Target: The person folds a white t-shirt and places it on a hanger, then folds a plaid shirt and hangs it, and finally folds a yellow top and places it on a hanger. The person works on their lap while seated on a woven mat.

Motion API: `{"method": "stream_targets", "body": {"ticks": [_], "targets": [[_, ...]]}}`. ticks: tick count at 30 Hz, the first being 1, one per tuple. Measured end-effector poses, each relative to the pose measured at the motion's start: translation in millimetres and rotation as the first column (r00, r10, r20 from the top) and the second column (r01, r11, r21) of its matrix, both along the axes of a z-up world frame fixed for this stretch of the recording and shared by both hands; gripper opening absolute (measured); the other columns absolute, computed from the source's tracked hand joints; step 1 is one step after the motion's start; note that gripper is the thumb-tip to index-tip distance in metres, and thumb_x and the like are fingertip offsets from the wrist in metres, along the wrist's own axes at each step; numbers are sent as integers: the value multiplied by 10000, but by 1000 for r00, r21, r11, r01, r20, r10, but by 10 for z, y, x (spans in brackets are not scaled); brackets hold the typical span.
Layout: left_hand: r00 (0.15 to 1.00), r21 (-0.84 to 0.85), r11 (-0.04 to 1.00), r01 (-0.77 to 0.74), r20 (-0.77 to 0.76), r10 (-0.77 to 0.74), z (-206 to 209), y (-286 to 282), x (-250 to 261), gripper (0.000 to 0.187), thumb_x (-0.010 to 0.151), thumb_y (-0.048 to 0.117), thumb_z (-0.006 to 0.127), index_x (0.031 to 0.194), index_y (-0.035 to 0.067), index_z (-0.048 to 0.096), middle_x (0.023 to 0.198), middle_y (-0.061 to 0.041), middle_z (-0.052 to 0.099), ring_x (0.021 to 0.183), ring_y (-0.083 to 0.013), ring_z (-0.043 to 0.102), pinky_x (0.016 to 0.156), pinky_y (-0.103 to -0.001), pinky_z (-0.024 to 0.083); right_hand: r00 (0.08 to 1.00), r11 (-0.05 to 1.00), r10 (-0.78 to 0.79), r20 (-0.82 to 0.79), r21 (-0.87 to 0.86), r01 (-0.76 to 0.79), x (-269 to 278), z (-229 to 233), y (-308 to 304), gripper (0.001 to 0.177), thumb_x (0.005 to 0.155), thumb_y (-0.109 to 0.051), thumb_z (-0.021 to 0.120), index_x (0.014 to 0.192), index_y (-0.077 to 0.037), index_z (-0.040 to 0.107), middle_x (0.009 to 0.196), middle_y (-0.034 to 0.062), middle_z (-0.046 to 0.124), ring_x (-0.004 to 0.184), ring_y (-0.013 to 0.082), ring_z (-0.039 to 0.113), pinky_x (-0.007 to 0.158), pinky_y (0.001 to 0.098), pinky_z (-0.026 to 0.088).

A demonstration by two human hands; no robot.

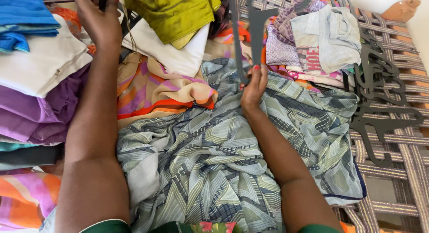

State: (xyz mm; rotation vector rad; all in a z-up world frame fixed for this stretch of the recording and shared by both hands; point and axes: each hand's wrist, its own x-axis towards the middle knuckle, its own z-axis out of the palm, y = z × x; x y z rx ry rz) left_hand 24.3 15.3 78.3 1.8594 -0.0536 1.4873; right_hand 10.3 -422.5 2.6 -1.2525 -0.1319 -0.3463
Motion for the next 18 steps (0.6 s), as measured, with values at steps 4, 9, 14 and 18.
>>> {"method": "stream_targets", "body": {"ticks": [4,9,14,18], "targets": [[946,-556,797,237,-53,-319,-69,59,231,390,1020,41,812,1182,-16,462,909,-56,641,662,-139,678,519,-299,480,991,954,127,-29,276,-115,399,-119,-236,175,1069,-214,582,1165,-93,498,995,11,575,579,120,512,467,271,421],[920,-297,885,358,-49,-388,203,-486,101,268,1090,-40,687,1284,-22,504,1064,-115,709,763,-179,740,597,-295,564,898,850,394,-198,450,-274,568,-188,-387,355,1046,-112,647,1338,-76,449,1197,72,601,1040,225,742,811,412,662],[938,368,865,340,-196,-285,993,-1427,-653,300,950,-80,704,1193,56,591,1144,-170,684,1037,-397,703,867,-443,569,993,960,32,-110,279,0,309,156,-229,667,952,-217,654,1503,-199,278,1360,-2,524,950,217,684,680,403,608],[931,598,734,322,-341,-130,1350,-1953,-1043,340,957,40,671,1289,114,653,1112,-97,696,919,-322,702,730,-432,540,954,864,129,272,441,-243,226,411,-317,692,1038,-397,588,1630,-155,324,1578,113,530,1202,209,658,1011,362,550]]}}
